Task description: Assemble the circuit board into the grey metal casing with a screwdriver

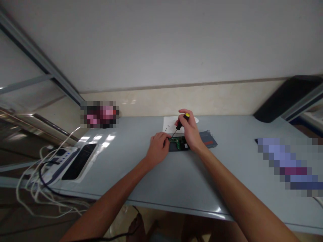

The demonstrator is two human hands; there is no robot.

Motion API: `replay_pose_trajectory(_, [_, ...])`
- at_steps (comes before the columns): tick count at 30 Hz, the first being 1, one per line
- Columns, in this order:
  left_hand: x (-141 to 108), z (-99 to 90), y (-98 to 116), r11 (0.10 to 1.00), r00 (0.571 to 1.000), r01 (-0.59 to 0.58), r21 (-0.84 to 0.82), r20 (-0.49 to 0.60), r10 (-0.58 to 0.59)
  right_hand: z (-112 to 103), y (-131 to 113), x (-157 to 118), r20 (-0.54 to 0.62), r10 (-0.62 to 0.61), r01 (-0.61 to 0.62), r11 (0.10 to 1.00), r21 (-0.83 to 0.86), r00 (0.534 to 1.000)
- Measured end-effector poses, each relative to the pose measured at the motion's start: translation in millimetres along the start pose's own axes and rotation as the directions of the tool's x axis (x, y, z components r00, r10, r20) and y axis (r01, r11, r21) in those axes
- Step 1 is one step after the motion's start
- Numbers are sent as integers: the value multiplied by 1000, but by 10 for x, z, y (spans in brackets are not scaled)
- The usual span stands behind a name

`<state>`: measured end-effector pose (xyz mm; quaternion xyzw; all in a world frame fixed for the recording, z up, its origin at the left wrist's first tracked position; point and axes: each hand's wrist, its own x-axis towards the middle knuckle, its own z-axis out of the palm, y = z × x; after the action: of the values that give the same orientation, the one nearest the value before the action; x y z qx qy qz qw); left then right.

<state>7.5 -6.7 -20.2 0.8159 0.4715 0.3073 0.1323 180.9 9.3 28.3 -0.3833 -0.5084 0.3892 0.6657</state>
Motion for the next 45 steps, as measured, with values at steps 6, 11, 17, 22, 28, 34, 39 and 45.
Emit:
replay_pose_trajectory(6, [8,16,-49,999,1000,-29,-22,-10,29,2,-134,-70,64,-229,238,927,-291,971])
replay_pose_trajectory(11, [11,22,-83,999,1000,-29,-32,9,30,-233,-571,-90,97,-451,449,795,-407,887])
replay_pose_trajectory(17, [-4,9,-24,1000,999,-22,-7,25,23,-919,-603,-287,446,-22,404,466,-788,895])
replay_pose_trajectory(22, [-68,-21,55,999,998,-26,22,65,24,-1426,-387,-347,524,180,435,374,-819,833])
replay_pose_trajectory(28, [-137,-76,78,992,979,-127,1,163,125,-1662,-395,-222,522,348,417,334,-845,779])
replay_pose_trajectory(34, [-137,-199,105,978,950,-179,-106,241,200,-1629,-564,-55,437,510,213,439,-873,741])
replay_pose_trajectory(39, [-129,-265,101,959,919,-206,-195,299,258,-1569,-613,-62,451,590,-5,611,-792,669])
replay_pose_trajectory(45, [-124,-219,51,960,929,-160,-229,294,225,-1372,-511,-201,588,433,81,756,-650,683])
